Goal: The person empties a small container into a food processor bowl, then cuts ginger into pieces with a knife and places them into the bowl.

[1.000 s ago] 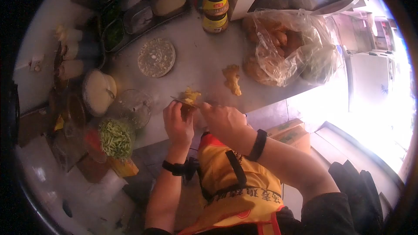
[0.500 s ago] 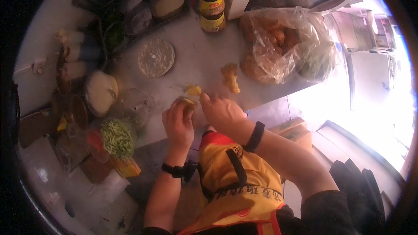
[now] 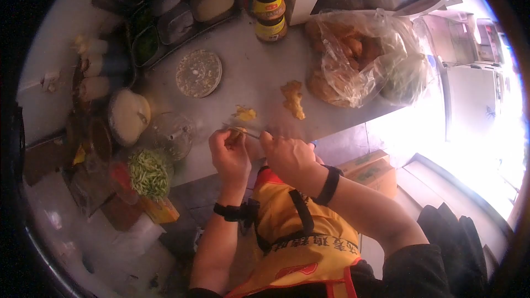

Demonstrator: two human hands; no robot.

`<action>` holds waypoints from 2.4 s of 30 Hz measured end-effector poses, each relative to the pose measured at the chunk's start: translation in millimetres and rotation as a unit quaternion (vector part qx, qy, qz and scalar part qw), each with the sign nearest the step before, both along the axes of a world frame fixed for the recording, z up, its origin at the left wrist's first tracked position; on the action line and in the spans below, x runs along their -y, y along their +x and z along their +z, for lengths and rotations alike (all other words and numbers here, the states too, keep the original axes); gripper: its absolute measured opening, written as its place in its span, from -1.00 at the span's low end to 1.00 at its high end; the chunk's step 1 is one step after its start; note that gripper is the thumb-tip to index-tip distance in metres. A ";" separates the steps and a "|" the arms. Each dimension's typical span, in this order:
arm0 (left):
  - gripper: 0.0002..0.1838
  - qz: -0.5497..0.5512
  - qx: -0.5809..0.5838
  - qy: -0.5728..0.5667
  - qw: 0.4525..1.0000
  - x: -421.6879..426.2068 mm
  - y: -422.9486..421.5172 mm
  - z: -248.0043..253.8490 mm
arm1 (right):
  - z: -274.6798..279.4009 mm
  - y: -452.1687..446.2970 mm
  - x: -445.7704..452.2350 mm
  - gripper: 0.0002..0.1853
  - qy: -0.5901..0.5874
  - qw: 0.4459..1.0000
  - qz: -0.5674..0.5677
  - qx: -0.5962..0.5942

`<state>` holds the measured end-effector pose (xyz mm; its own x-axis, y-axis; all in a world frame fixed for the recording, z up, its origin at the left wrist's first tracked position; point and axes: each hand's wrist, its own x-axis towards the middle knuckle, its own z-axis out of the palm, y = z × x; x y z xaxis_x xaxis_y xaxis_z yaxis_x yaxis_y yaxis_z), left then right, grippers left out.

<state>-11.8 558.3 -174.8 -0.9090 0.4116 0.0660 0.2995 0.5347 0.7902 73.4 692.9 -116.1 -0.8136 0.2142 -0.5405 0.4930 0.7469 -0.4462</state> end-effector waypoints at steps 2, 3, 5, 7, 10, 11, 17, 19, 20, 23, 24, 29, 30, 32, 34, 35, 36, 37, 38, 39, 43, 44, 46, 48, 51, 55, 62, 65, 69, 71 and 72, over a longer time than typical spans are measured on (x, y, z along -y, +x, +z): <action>-0.66 0.001 0.011 -0.003 1.000 2.0 -0.1 -1.7 | -1.7 -0.6 1.7 -0.73 -0.017 1.000 -0.002 0.019; -0.67 0.011 0.009 0.004 1.000 0.6 0.7 -3.2 | -2.9 -0.4 1.8 -0.74 -0.022 1.000 -0.001 0.011; -0.68 0.021 0.010 0.009 1.000 0.4 0.4 -5.6 | -10.1 -1.1 3.4 -0.75 -0.029 1.000 0.001 0.006; -0.69 0.004 -0.047 0.040 0.998 1.0 -1.3 -6.0 | -28.0 -4.9 6.6 -0.74 -0.029 0.997 -0.016 -0.071; -0.69 0.008 -0.012 0.063 0.998 4.0 -1.7 -13.1 | -35.6 -13.1 14.8 -0.75 0.005 0.996 -0.031 -0.088; -0.69 0.008 -0.015 0.065 0.998 4.2 -0.7 -13.8 | -31.3 -11.1 13.3 -0.75 0.007 0.995 -0.031 -0.090; -0.66 0.018 -0.019 0.028 0.999 1.8 3.1 -7.2 | -8.7 -3.0 6.5 -0.77 -0.055 0.998 -0.016 0.004; -0.67 0.012 -0.018 0.023 1.000 4.4 3.2 -6.8 | -13.2 -3.4 8.9 -0.77 -0.048 0.997 -0.019 -0.057; -0.67 0.012 -0.017 0.021 1.000 5.9 2.1 -7.3 | -18.5 -6.0 10.1 -0.77 -0.050 0.997 -0.019 -0.057; -0.68 -0.006 -0.025 -0.002 1.000 6.4 1.5 -8.8 | -30.9 -17.1 13.7 -0.75 -0.060 0.994 -0.037 -0.085; -0.68 -0.001 -0.021 0.015 1.000 5.9 1.7 -10.8 | -30.3 -22.6 15.9 -0.74 -0.045 0.994 -0.044 -0.086; -0.69 0.004 -0.008 0.038 0.999 7.5 1.8 -7.1 | 9.3 -17.9 6.1 -0.76 -0.069 0.997 0.011 0.011; -0.71 0.017 0.017 0.029 0.999 4.7 2.5 -1.1 | 4.7 -10.8 9.9 -0.75 -0.061 0.998 -0.001 0.007; -0.72 0.029 0.043 0.023 0.998 3.1 3.0 -0.5 | -1.7 -5.3 11.6 -0.73 -0.050 0.999 -0.014 0.004; -0.73 0.030 0.031 0.017 0.999 5.1 1.5 -4.6 | -2.3 -8.3 11.3 -0.72 -0.058 0.998 -0.006 -0.018; -0.73 0.030 0.031 0.017 0.999 5.5 2.2 -5.1 | 0.6 -10.7 10.8 -0.72 -0.059 0.998 -0.006 -0.017; -0.74 0.033 0.040 0.019 0.998 4.1 1.7 -2.0 | 7.2 -15.0 9.4 -0.73 -0.063 0.997 -0.001 -0.042; -0.75 0.037 0.048 0.021 0.998 3.3 1.7 -0.3 | 10.6 -18.7 8.9 -0.73 -0.066 0.996 0.006 -0.067; -0.75 0.037 0.048 0.021 0.998 4.6 1.9 -1.7 | 8.7 -21.8 10.7 -0.73 -0.067 0.995 0.006 -0.067; -0.72 0.034 0.048 0.019 0.998 5.4 1.2 -4.2 | 5.6 -25.0 12.4 -0.76 -0.055 0.998 0.007 -0.036; -0.64 0.002 0.048 -0.002 0.999 8.0 2.9 -2.0 | 14.5 -24.1 9.7 -0.78 -0.042 0.999 0.014 -0.026; -0.64 0.002 0.047 -0.003 0.999 8.8 2.4 -3.0 | 14.2 -25.0 10.1 -0.78 -0.043 0.999 0.014 -0.026; -0.61 -0.009 0.033 0.012 0.999 9.6 6.7 -5.6 | 13.9 -23.4 9.7 -0.77 -0.040 0.999 0.011 -0.033; -0.61 0.007 0.070 0.033 0.997 8.6 7.8 -3.9 | 19.5 -26.4 8.2 -0.80 -0.031 0.999 0.029 -0.026; -0.64 0.010 0.082 0.044 0.996 9.9 7.4 -5.7 | 12.6 -27.4 12.5 -0.81 -0.020 0.999 0.028 -0.008; -0.68 -0.005 0.041 0.012 0.999 9.1 3.2 -4.0 | 13.7 -28.9 14.8 -0.80 -0.007 1.000 0.005 -0.003; -0.67 -0.015 0.046 0.016 0.999 10.6 -3.8 -5.6 | 4.1 -30.6 9.6 -0.78 -0.048 0.999 0.006 0.006; -0.67 -0.015 0.035 0.030 0.999 8.6 -2.9 -4.7 | -7.5 -31.3 12.3 -0.76 -0.035 0.999 -0.014 -0.015; -0.63 -0.046 -0.047 -0.007 0.998 16.0 -13.6 -5.5 | -21.2 -39.2 9.7 -0.71 -0.034 0.999 -0.012 -0.001; -0.60 -0.062 -0.062 -0.019 0.996 22.9 -13.6 -12.7 | -24.8 -28.7 10.8 -0.70 -0.029 0.998 -0.037 -0.035; -0.61 -0.053 -0.037 0.001 0.998 26.0 -12.8 -15.4 | -21.8 -20.9 13.2 -0.71 -0.011 0.998 -0.025 -0.055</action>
<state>-24.6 532.3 -190.2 -0.8528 0.5051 0.1329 0.4124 0.4952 0.7646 52.4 679.7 -137.9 -0.8571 0.2450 -0.4531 0.4762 0.7122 -0.5158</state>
